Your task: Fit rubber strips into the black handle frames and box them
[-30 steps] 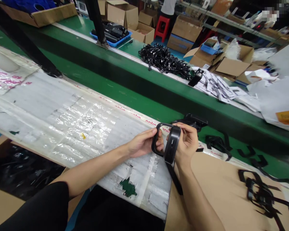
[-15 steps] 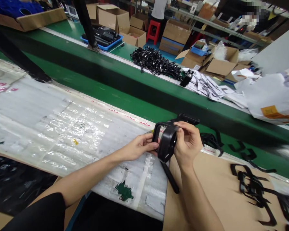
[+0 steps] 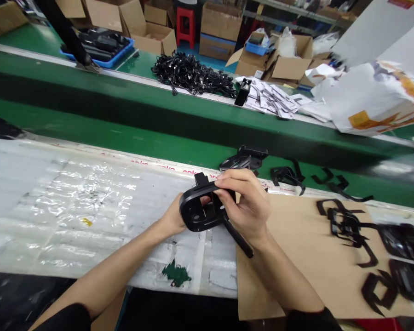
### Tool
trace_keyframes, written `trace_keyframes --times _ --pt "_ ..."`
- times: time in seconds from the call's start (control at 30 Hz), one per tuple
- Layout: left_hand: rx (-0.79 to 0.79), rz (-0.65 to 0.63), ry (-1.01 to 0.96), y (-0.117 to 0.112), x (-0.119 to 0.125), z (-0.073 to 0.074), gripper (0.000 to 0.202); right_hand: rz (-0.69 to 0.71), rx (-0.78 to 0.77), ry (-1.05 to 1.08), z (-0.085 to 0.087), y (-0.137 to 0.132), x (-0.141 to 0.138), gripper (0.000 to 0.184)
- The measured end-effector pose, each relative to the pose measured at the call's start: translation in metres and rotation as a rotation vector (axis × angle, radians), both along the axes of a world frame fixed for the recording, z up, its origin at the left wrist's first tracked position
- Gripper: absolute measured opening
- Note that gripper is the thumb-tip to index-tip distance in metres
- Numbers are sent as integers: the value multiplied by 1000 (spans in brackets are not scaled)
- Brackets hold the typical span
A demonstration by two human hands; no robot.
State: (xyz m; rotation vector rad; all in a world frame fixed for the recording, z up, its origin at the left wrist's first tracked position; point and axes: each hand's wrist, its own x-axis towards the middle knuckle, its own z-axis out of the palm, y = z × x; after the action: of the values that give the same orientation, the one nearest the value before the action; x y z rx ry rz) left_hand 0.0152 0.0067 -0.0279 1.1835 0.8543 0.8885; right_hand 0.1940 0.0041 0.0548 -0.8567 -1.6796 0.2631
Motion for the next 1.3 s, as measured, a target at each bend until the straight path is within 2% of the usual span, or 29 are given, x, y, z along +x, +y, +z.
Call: trace_keyframes --times 0.07,0.17,0.3,0.47,0.63,0.8,0.87,0.97,1.1,1.2,1.3 --pt "28 -34 -2 0 0 1 26 1 13 21 0 2 1 29" --pt "49 -119 -110 2 -2 10 25 -2 -8 83 -2 7 5 27" --pt "-116 -141 -336 3 -2 18 40 -16 -97 217 -9 14 4 18" --pt "-283 -103 -464 1 -2 21 56 -69 -201 407 -22 20 -4 8" --pt "-396 -131 -552 6 -6 34 45 -56 -175 385 -26 20 -5 4" --pt "-622 -159 -660 14 -13 39 67 115 -218 256 -31 15 -7 12" --pt "-663 -183 -656 15 -15 41 63 125 -222 223 -35 14 -8 17" --pt "-608 -202 -685 14 -16 47 54 95 -215 204 -41 14 -10 18" --pt "-560 -242 -673 13 -15 52 55 104 -268 196 -45 15 -10 15" --pt "-421 -99 -580 12 -11 46 58 114 -358 250 -44 17 -11 9" --pt "-238 10 -491 10 -7 39 59 206 -505 266 -39 18 -9 20"
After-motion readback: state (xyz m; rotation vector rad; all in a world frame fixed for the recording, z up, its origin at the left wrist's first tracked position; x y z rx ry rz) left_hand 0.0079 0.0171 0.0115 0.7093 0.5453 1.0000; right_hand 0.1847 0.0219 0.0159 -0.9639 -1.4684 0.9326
